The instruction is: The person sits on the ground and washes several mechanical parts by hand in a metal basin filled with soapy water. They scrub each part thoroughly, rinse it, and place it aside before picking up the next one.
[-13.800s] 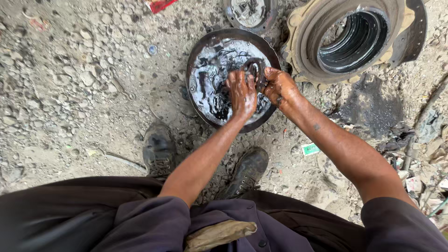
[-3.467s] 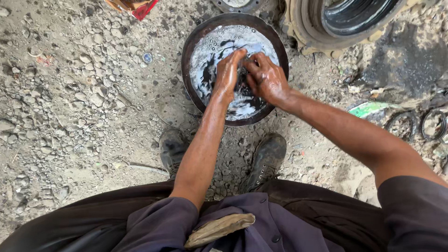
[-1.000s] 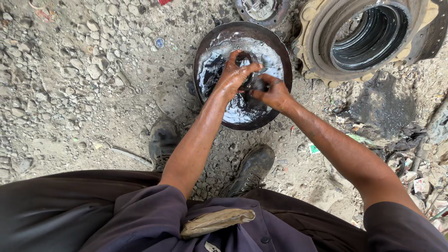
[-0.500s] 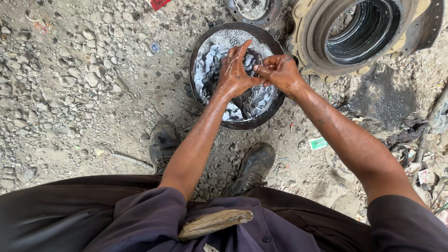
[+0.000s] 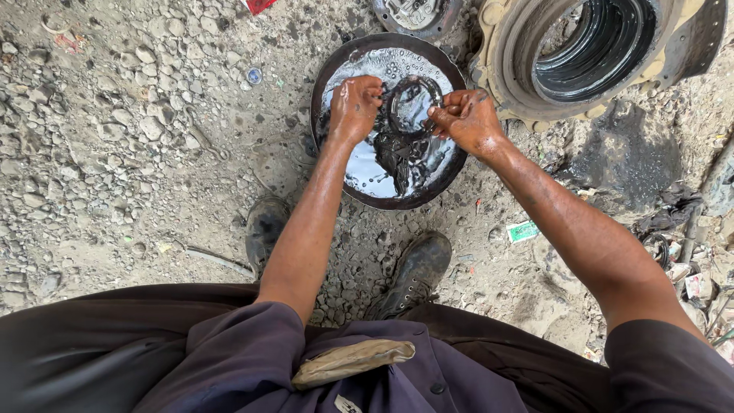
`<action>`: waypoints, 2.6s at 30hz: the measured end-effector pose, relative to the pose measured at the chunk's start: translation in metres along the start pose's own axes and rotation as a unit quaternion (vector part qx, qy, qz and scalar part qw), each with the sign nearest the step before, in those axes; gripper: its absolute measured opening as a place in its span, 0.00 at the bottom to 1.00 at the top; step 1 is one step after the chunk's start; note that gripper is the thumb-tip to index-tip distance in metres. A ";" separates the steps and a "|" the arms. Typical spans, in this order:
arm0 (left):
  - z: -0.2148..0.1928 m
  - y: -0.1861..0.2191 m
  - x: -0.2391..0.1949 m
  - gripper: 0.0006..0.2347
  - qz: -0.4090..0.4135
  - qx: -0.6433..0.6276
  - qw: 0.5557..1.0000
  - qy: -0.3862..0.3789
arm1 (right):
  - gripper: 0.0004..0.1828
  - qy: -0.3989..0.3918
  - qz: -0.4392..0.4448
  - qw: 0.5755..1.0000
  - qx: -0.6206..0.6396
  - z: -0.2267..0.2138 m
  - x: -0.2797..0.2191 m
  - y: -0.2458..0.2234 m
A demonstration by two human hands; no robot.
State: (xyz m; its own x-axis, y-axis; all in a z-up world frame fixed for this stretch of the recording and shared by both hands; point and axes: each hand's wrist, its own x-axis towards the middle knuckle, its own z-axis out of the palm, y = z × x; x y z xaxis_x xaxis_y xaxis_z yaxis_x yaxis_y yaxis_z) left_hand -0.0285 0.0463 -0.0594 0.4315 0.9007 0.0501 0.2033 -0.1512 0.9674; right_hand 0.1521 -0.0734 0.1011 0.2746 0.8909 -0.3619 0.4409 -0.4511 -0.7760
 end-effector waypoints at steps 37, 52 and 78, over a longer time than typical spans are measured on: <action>-0.010 0.121 -0.021 0.52 0.030 0.110 0.982 -0.153 | 0.12 0.020 0.001 0.992 -0.127 -0.006 0.005 -0.031; -0.016 0.136 -0.024 0.48 -0.009 0.325 0.936 -0.135 | 0.24 -0.068 0.075 0.960 -0.262 -0.007 -0.016 -0.008; -0.083 -0.021 0.373 0.32 0.098 0.464 0.877 -0.082 | 0.21 -0.076 -0.077 0.967 -0.229 0.011 -0.008 0.023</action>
State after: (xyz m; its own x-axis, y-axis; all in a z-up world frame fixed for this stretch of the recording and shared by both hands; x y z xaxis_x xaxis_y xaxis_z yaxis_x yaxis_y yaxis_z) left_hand 0.0552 0.4191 -0.0401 0.6438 0.7607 0.0826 0.7051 -0.6317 0.3222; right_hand 0.1508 -0.0907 0.0809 0.0613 0.9314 -0.3588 0.8091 -0.2569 -0.5286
